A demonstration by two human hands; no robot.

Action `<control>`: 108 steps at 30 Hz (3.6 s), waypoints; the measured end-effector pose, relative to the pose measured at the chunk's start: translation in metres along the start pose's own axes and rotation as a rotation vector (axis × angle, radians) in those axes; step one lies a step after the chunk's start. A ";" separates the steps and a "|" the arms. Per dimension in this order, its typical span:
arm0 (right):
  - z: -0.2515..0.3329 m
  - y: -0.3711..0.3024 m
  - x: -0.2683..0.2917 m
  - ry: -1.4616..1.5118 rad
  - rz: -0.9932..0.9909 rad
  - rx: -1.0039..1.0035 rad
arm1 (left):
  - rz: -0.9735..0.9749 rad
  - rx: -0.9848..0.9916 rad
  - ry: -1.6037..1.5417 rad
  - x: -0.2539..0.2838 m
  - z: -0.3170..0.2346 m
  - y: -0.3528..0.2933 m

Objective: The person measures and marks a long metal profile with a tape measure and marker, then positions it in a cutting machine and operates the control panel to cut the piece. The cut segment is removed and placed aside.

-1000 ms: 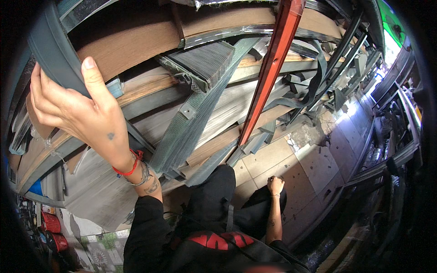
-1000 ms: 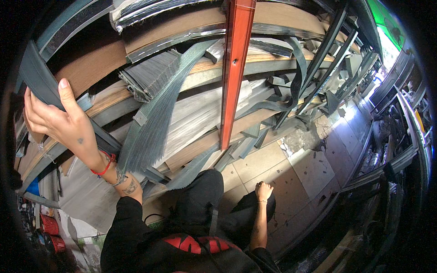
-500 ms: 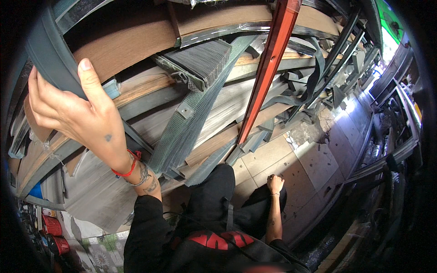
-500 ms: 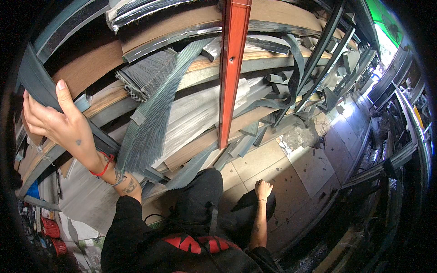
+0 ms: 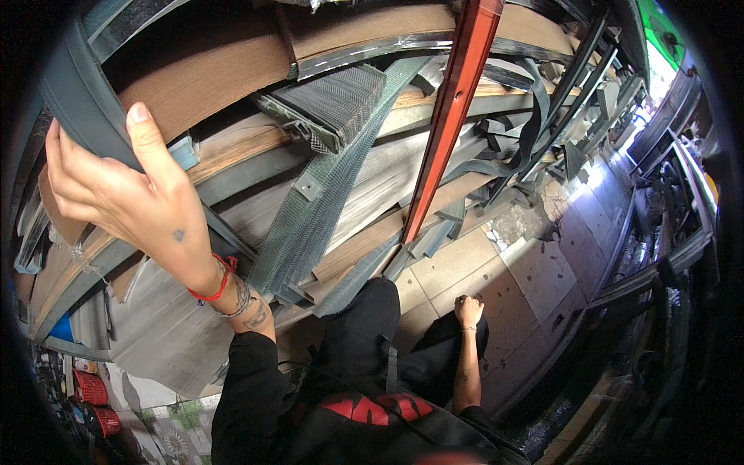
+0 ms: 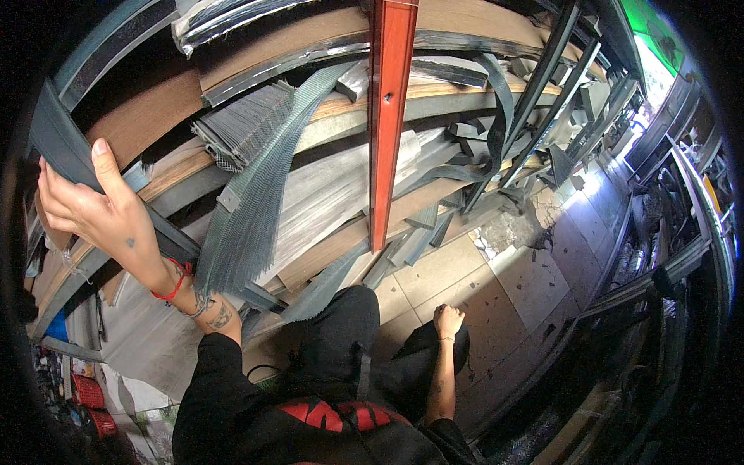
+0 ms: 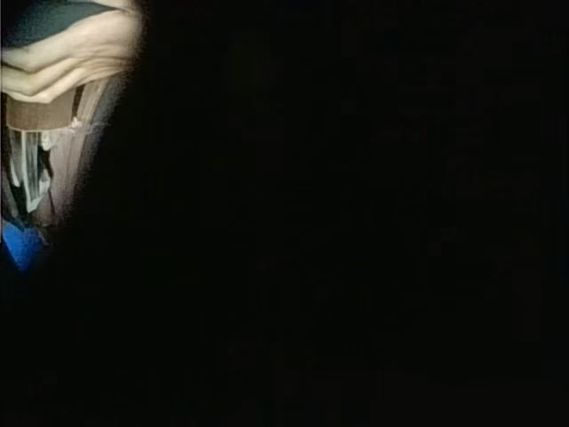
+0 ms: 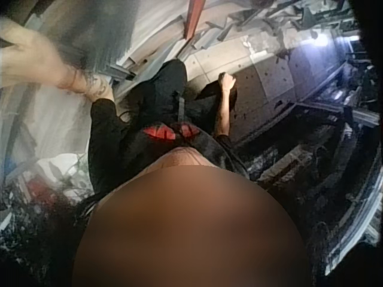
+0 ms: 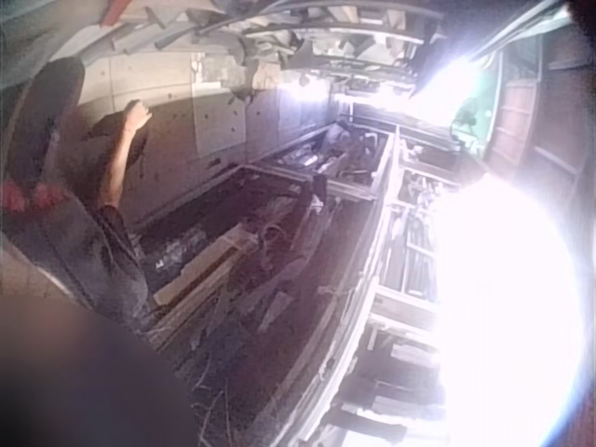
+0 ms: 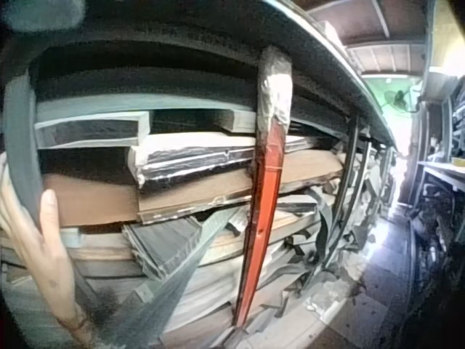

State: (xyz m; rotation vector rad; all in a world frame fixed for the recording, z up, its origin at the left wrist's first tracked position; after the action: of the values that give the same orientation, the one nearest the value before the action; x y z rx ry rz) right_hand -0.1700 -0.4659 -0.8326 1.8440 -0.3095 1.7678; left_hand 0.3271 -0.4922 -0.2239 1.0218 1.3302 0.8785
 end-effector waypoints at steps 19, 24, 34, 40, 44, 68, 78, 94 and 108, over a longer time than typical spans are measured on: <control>0.001 -0.004 0.012 0.003 0.021 -0.021 | -0.021 -0.005 0.033 0.002 -0.001 0.002; 0.008 -0.007 0.029 0.023 -0.019 -0.016 | -0.001 0.004 0.047 -0.001 0.002 0.002; 0.063 -0.065 0.118 0.014 0.210 -0.067 | 0.062 0.083 -0.093 -0.005 0.010 -0.007; 0.055 -0.128 0.171 0.247 0.357 -0.333 | 0.375 0.035 -0.179 -0.016 0.016 -0.009; 0.049 -0.178 0.211 0.343 0.450 -0.586 | 0.589 -0.095 -0.336 0.001 -0.004 -0.004; 0.068 -0.403 0.778 1.326 -0.381 -1.136 | 1.366 -1.465 -1.995 0.230 -0.344 0.080; 0.149 -0.660 0.989 -0.459 -1.009 -2.278 | 1.173 -1.663 -2.277 0.352 -0.358 0.194; 0.125 -0.730 0.942 -0.550 -0.456 -2.311 | 1.343 -1.523 -2.474 0.297 -0.400 0.222; 0.069 -0.775 0.959 -0.443 -0.477 -2.373 | 1.807 -1.048 -2.377 0.158 -0.446 0.167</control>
State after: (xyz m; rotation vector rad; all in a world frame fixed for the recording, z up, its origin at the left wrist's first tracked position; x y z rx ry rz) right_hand 0.3967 0.3318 -0.0797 0.2302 -1.1922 -0.1122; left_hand -0.0972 -0.2515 -0.1044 1.0606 -2.1229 0.4899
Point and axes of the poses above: each hand's wrist, its own y-axis towards the middle knuckle, its own x-axis out of the back of the hand, z = x × y, the point moved 10 cm from there along y, towards the middle knuckle, and after that the axes turned 10 degrees about -z, right-handed, at the moved point
